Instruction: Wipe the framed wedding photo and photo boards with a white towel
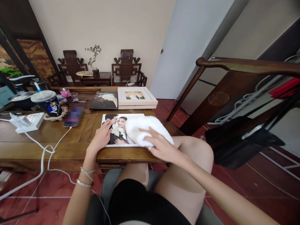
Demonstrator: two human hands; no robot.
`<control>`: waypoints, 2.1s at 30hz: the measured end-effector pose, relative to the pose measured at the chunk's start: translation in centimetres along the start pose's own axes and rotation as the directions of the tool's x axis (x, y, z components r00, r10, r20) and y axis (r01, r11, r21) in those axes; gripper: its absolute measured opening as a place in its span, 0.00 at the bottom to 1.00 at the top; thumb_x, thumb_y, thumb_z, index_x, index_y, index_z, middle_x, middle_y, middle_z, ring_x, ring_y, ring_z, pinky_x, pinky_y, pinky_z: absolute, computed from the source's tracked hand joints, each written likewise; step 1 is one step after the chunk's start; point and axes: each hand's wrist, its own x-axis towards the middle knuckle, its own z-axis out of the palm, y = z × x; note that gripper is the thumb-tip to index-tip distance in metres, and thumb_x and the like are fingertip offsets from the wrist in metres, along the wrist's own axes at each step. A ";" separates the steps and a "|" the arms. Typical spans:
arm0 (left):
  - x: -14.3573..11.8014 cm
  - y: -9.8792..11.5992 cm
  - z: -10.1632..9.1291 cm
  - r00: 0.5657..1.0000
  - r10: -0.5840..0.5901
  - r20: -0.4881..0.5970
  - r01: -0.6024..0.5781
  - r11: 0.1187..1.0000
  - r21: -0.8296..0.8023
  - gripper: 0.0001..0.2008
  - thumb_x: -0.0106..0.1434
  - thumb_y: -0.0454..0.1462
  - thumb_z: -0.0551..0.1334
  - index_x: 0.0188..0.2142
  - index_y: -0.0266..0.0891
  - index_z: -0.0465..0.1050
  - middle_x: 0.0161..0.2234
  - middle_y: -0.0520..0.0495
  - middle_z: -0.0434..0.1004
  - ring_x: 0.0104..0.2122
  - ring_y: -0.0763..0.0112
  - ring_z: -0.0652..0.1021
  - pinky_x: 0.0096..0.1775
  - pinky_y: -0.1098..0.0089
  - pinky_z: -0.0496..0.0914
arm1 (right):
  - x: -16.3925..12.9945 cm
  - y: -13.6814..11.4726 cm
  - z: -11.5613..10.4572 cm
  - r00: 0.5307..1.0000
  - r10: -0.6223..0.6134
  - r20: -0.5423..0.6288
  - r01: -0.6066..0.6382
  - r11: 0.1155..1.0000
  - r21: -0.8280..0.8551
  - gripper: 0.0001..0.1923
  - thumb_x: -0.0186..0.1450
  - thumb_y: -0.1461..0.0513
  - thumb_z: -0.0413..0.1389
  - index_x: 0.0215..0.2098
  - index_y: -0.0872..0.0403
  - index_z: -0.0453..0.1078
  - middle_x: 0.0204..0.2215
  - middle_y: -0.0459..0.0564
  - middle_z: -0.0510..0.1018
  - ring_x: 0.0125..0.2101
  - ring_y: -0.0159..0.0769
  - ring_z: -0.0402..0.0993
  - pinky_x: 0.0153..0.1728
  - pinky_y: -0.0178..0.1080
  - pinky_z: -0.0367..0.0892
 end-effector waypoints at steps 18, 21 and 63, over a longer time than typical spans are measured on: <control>0.1 -0.8 0.1 0.996 0.071 -0.047 -0.072 0.997 -0.024 0.25 0.70 0.37 0.46 0.65 0.39 0.58 0.68 0.40 0.55 0.67 0.60 0.57 0.63 0.51 0.57 | 8.7 8.6 0.0 0.991 0.121 -0.061 -0.110 0.982 0.156 0.10 0.62 0.61 0.50 0.33 0.56 0.73 0.30 0.51 0.78 0.31 0.40 0.70 0.36 0.37 0.62; 0.1 -0.8 0.2 0.996 0.067 -0.055 -0.069 0.997 -0.030 0.25 0.70 0.38 0.46 0.64 0.38 0.59 0.68 0.40 0.55 0.67 0.61 0.57 0.64 0.52 0.56 | 9.7 9.2 0.1 0.985 0.156 -0.070 -0.142 0.975 0.169 0.10 0.62 0.62 0.50 0.32 0.56 0.72 0.28 0.50 0.78 0.31 0.40 0.71 0.35 0.36 0.61; 0.1 -0.5 0.1 0.997 0.062 -0.045 -0.064 0.997 -0.031 0.25 0.70 0.37 0.46 0.65 0.39 0.59 0.68 0.40 0.55 0.68 0.62 0.56 0.64 0.53 0.55 | 6.7 6.4 0.4 0.995 0.080 -0.059 -0.076 0.995 0.068 0.12 0.60 0.66 0.48 0.36 0.54 0.73 0.30 0.52 0.79 0.35 0.45 0.73 0.53 0.50 0.60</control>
